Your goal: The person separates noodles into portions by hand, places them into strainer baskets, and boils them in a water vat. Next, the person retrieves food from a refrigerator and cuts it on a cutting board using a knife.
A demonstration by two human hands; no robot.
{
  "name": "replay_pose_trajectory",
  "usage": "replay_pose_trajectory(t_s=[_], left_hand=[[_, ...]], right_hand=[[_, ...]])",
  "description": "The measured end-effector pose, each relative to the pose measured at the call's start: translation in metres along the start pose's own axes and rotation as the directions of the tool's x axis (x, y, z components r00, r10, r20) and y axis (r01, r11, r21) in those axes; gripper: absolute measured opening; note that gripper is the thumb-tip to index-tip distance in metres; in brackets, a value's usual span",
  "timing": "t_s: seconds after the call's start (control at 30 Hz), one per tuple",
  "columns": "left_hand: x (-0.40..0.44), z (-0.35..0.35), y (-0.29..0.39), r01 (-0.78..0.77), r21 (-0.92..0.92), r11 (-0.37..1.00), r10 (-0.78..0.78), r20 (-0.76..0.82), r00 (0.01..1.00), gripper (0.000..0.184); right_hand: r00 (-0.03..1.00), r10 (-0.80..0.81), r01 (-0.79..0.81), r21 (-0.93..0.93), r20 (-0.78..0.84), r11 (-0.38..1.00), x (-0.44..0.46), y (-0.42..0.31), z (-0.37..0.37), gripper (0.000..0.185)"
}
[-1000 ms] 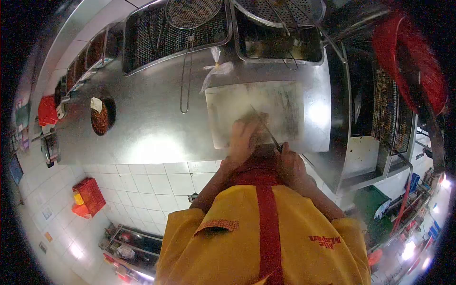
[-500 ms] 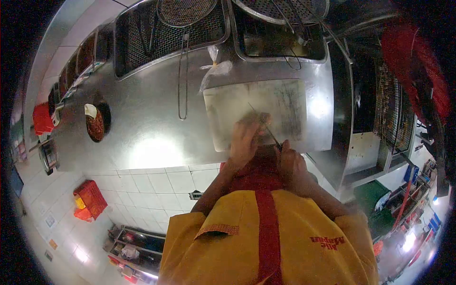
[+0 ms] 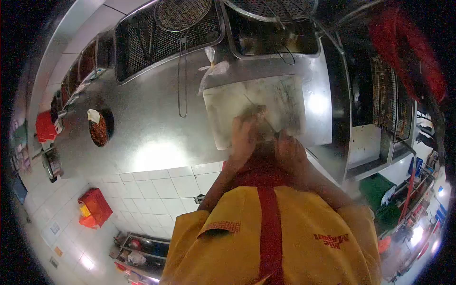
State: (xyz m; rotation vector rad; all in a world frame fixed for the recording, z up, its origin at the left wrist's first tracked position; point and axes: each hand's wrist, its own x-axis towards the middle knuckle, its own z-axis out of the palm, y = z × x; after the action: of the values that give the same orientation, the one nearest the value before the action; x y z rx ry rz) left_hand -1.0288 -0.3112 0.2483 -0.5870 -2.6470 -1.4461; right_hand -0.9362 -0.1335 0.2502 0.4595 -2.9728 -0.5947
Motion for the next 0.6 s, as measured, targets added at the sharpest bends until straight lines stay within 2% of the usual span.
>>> replay_pose_trajectory(t_s=[0.03, 0.07, 0.1, 0.13, 0.17, 0.23, 0.3, 0.43, 0.53, 0.57, 0.6], left_hand=[[0.003, 0.001, 0.001, -0.012, -0.001, 1.0, 0.012, 0.002, 1.0, 0.035], [0.003, 0.003, 0.004, 0.051, -0.047, 0.998, -0.052, -0.029, 0.998, 0.036], [0.003, 0.003, 0.009, 0.116, -0.094, 0.989, -0.121, -0.056, 0.991, 0.036], [0.004, 0.002, 0.009, 0.11, -0.095, 0.989, -0.115, -0.054, 0.992, 0.036], [0.007, 0.001, 0.009, 0.086, -0.079, 0.993, -0.09, -0.054, 0.994, 0.034], [0.009, -0.002, 0.008, 0.061, -0.059, 0.996, -0.064, -0.053, 0.997, 0.033], [0.008, -0.004, 0.009, 0.056, -0.037, 0.998, -0.057, -0.028, 0.998, 0.032], [0.01, -0.009, 0.016, 0.083, -0.014, 0.996, -0.083, 0.002, 0.997, 0.037], [0.011, -0.013, 0.017, 0.124, -0.058, 0.991, -0.122, 0.037, 0.992, 0.04], [0.01, -0.014, 0.016, 0.102, -0.03, 0.994, -0.101, 0.048, 0.994, 0.041], [0.01, -0.014, 0.015, 0.081, -0.003, 0.997, -0.08, 0.06, 0.995, 0.042]], right_hand=[[0.935, -0.141, -0.002, -0.401, -0.326, 0.916, -0.002, -0.002, -0.001, 0.037], [0.982, 0.033, -0.048, -0.072, -0.187, 0.996, -0.005, -0.007, -0.005, 0.036], [0.991, 0.096, -0.087, 0.097, -0.091, 0.991, 0.006, -0.001, -0.023, 0.036], [0.987, 0.158, -0.154, 0.253, 0.006, 0.955, 0.017, 0.005, -0.042, 0.035], [0.926, 0.149, -0.324, 0.529, 0.345, 0.784, 0.039, 0.02, -0.059, 0.038], [0.782, 0.009, -0.538, 0.667, 0.624, 0.516, 0.05, 0.025, -0.066, 0.043], [0.831, 0.066, -0.474, 0.641, 0.553, 0.603, 0.046, 0.019, -0.064, 0.046], [0.866, -0.004, -0.379, 0.662, 0.499, 0.647, 0.04, 0.021, -0.066, 0.048], [0.911, 0.076, -0.34, 0.633, 0.405, 0.696, 0.033, 0.012, -0.059, 0.048], [0.98, 0.121, -0.178, 0.42, 0.159, 0.89, 0.024, 0.005, -0.05, 0.038], [0.992, 0.079, -0.066, 0.128, -0.098, 0.99, 0.018, -0.001, -0.042, 0.029]])
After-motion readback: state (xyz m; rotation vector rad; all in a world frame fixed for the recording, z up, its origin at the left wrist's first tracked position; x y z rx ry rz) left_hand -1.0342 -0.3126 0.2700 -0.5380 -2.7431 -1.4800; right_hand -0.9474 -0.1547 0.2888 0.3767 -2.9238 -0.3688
